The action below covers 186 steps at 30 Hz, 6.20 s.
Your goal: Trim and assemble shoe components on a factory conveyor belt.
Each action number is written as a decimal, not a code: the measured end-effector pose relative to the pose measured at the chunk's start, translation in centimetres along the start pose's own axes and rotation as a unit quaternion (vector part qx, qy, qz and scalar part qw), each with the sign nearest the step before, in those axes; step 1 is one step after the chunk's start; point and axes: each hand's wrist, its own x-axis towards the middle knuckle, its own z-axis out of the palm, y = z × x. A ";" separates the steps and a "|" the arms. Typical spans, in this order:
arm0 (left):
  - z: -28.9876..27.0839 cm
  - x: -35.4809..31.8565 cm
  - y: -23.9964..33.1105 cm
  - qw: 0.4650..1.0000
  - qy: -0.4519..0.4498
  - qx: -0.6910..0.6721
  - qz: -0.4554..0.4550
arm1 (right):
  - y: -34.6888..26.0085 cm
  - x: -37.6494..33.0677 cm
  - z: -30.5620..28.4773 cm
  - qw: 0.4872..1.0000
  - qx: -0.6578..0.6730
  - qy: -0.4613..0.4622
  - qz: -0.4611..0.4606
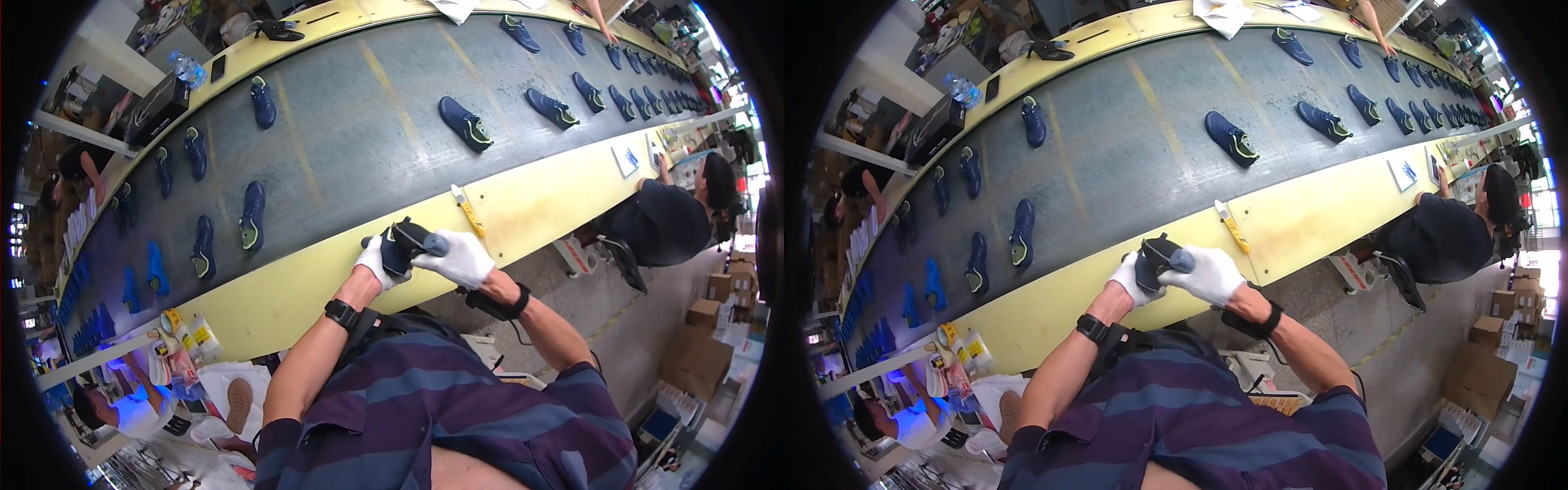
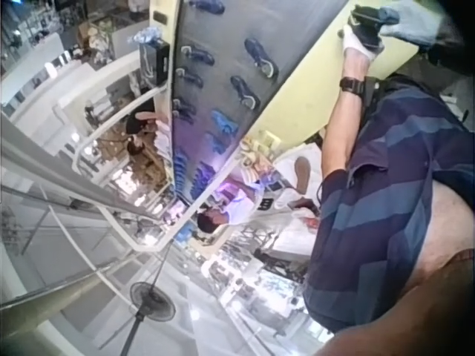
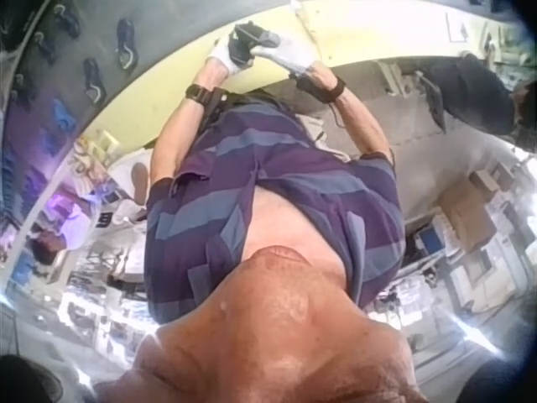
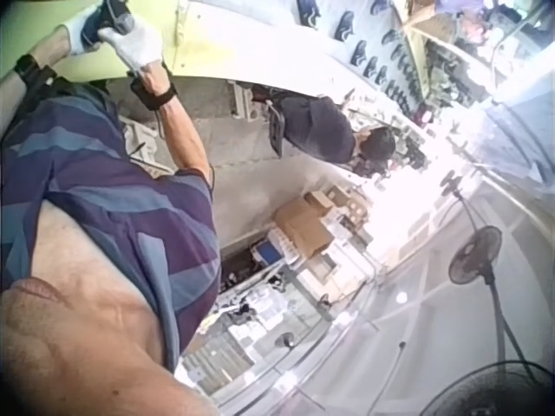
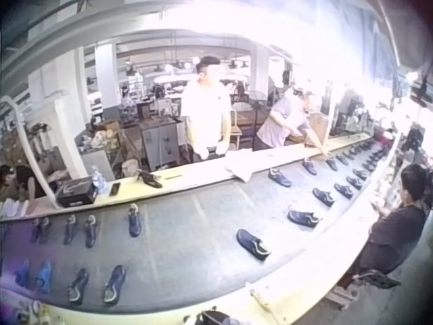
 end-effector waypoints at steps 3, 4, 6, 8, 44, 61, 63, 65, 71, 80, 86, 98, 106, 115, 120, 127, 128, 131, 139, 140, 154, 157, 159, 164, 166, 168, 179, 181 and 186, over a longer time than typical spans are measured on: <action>-0.4 -0.1 0.2 1.000 0.015 0.006 -0.001 | -0.1 0.6 -0.4 0.994 0.094 -0.014 0.059; -1.0 -0.2 0.5 1.000 -0.010 0.008 -0.013 | -0.4 1.1 -1.0 0.993 0.063 -0.025 0.093; -3.2 -0.4 1.0 0.999 -0.040 0.016 -0.032 | 1.0 2.1 -1.4 0.994 0.060 -0.005 0.087; -4.0 -1.0 1.1 0.998 -0.061 0.009 -0.030 | 5.9 3.9 -1.8 0.995 0.028 0.040 0.085; -22.2 -1.0 8.4 0.964 0.002 -0.199 0.177 | 31.6 39.2 -6.0 0.964 -0.038 0.196 0.176; -8.9 -1.3 6.9 0.927 0.032 0.294 0.230 | 16.5 22.3 9.8 0.808 0.540 -0.030 0.234; -9.5 2.6 6.2 0.780 0.001 0.510 0.362 | 11.4 17.5 12.2 0.858 0.479 -0.053 0.179; -7.6 3.5 5.8 0.728 0.004 0.597 0.338 | 14.3 15.9 16.9 0.922 0.378 -0.041 0.068; -12.0 3.9 2.9 0.622 0.102 0.666 0.400 | 9.5 9.2 18.6 0.959 0.186 -0.211 0.049; -11.2 0.3 1.7 0.605 0.171 0.688 0.362 | 4.8 10.2 17.0 0.991 -0.066 -0.065 -0.099; -12.7 1.1 1.0 0.509 0.205 0.749 0.373 | 2.3 10.1 16.7 0.963 -0.191 -0.153 -0.118; -13.1 0.0 -0.5 0.596 0.257 0.699 0.299 | -0.4 11.2 17.3 0.894 -0.372 -0.206 -0.138; -11.8 -3.0 -0.1 0.639 0.251 0.664 0.295 | 0.6 12.6 19.0 0.828 -0.454 -0.227 -0.238; -13.5 -0.5 -0.3 0.622 0.251 0.665 0.330 | 1.1 11.4 18.7 0.861 -0.404 -0.172 -0.258; -13.8 -0.1 -0.6 0.628 0.261 0.641 0.356 | 1.0 10.1 19.5 0.897 -0.363 -0.138 -0.209; -13.3 -0.1 -0.6 0.616 0.258 0.657 0.351 | 1.7 8.3 19.8 0.961 -0.231 -0.090 -0.122; -13.2 -0.2 -0.3 0.614 0.259 0.660 0.348 | 1.4 8.2 19.6 0.962 -0.222 -0.105 -0.118; -13.0 -0.5 -0.3 0.613 0.256 0.671 0.330 | 1.6 7.7 19.5 0.966 -0.206 -0.106 -0.115; -13.2 -0.4 -0.6 0.600 0.292 0.661 0.344 | 1.2 9.4 19.1 0.948 -0.246 -0.147 -0.138; -13.2 -0.3 -0.5 0.603 0.299 0.655 0.343 | 0.9 10.0 19.0 0.932 -0.285 -0.173 -0.139; -12.3 -0.8 -0.7 0.619 0.253 0.679 0.303 | -1.1 10.8 18.6 0.851 -0.428 -0.272 -0.134; -12.9 -0.1 0.1 0.584 0.223 0.717 0.308 | -0.1 9.4 19.9 0.888 -0.403 -0.193 -0.105; -13.3 -0.1 1.4 0.558 0.214 0.737 0.315 | 0.1 9.7 20.6 0.906 -0.375 -0.167 -0.106; -15.6 2.3 4.0 0.511 0.241 0.770 0.296 | -0.1 9.0 22.7 0.971 -0.222 -0.050 -0.069; -15.7 3.3 4.1 0.519 0.239 0.775 0.270 | -0.2 8.4 22.8 0.990 -0.139 -0.026 -0.012; -14.8 3.8 4.5 0.525 0.222 0.785 0.242 | 1.3 7.0 23.5 0.996 -0.067 0.054 -0.026; -12.3 2.2 2.7 0.501 0.217 0.815 0.194 | 7.5 0.4 23.0 0.999 0.034 0.004 0.036; -11.8 2.4 2.2 0.498 0.224 0.815 0.194 | 8.2 0.9 22.2 0.999 0.040 -0.004 0.027; -8.4 4.7 -0.2 0.519 0.245 0.808 0.134 | 8.4 3.9 19.0 0.990 0.032 0.060 0.123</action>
